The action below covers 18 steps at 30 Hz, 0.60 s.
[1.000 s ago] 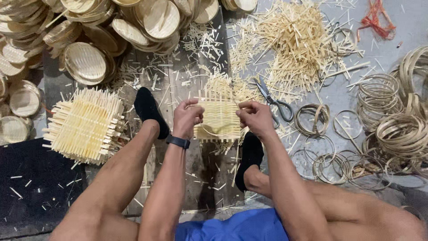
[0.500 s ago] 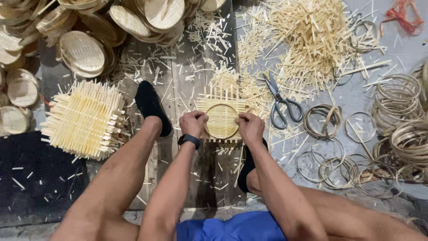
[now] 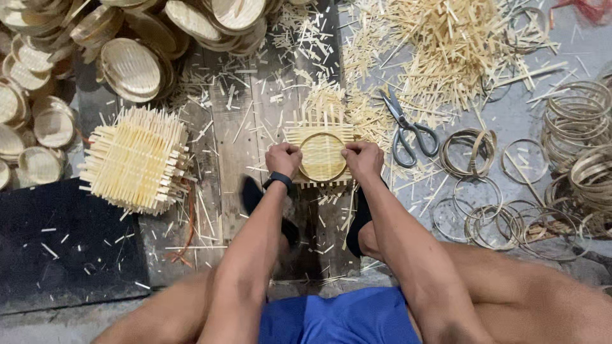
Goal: The person sits on the floor and weaves small round bamboo baskets. They place a circular bamboo frame over a woven square base, then use shears to trim the protruding bamboo strips flush with the frame. The finished baskets are stacked to the left.
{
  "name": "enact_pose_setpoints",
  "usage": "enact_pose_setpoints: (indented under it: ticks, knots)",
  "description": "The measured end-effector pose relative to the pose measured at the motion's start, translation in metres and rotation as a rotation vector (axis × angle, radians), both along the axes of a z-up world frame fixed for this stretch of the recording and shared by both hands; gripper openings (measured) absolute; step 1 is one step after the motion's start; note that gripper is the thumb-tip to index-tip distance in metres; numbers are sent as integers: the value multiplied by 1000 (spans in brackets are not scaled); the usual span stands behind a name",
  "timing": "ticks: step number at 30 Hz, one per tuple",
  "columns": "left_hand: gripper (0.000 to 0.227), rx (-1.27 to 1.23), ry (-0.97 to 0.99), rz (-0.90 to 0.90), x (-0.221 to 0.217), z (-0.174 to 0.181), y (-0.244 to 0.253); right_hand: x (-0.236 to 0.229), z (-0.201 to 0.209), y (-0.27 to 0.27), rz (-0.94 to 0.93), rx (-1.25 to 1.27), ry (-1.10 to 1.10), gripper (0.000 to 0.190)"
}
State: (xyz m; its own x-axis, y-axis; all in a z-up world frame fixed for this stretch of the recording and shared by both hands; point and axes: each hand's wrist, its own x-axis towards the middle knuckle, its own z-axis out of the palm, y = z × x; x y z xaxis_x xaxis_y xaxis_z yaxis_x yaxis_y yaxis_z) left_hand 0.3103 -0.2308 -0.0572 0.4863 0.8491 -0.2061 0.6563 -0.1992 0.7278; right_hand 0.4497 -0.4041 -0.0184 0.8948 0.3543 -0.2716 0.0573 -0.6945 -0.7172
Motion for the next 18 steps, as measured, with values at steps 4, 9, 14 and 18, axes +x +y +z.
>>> enact_pose_setpoints:
  ticks: [4, 9, 14, 18]
  knots:
    - [12, -123, 7, 91, 1, -12, -3, 2, 2, -3, 35, 22, 11, 20]
    - [18, -230, 8, 101, -2, -47, 8, 10, -29, -8, 32, -20, 43, 21]
    - [24, -276, -40, 4, -2, -72, 26, 17, -64, -8, 61, -34, -29, 22]
    - [25, -238, 42, 16, -6, -68, 19, 18, -63, -6, 47, 23, 38, 20]
